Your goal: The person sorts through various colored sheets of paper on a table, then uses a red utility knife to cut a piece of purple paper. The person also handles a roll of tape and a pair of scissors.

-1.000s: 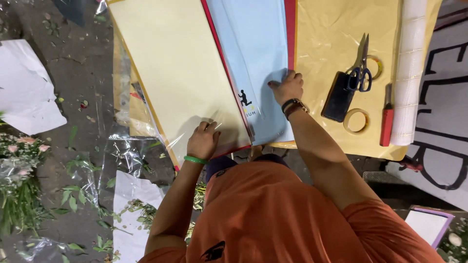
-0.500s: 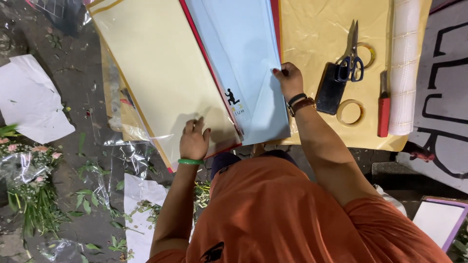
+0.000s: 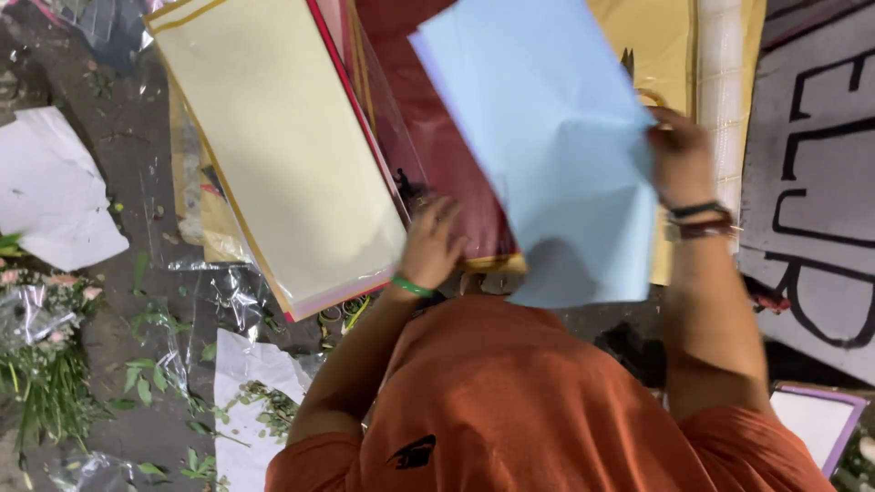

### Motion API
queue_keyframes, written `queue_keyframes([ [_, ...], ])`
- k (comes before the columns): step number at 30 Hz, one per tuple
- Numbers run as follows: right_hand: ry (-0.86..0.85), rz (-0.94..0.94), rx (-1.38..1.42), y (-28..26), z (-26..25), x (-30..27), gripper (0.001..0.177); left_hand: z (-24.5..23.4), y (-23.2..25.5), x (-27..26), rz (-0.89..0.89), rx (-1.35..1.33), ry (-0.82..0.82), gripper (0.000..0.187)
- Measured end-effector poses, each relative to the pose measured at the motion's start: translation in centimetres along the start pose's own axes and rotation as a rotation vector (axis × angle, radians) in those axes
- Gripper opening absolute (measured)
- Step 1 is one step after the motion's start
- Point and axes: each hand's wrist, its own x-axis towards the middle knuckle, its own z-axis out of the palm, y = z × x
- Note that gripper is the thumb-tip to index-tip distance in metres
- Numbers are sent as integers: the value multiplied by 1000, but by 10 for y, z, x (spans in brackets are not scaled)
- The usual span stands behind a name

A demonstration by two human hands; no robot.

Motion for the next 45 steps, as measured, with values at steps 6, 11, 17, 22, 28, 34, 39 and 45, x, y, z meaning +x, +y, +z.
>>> queue_keyframes([
  [6,-30,148,502,11,-104,-14,28,-30,-105,-81,-365,220,264,49],
  [11,-185,189,596,2,-75,7,36,-57,-132,-89,-700,-205,56,23],
  [17,-306,206,663,-2,76,30,36,-112,-134,-81,-950,-816,675,13],
  [22,-404,403,715,-22,150,25,38,-212,-109,-49,-858,-1110,1179,13],
  [28,-406,424,644,-50,185,32,36,-227,-103,-65,-678,-912,863,9],
  [34,-298,353,799,-164,295,44,34,-183,-93,-72,-627,-551,280,12],
  [39,-262,296,582,-198,391,42,37,-148,-96,-76,-553,-273,95,16],
  [45,-257,2,114,-219,336,46,42,-112,-112,-90,-521,-156,-184,31],
])
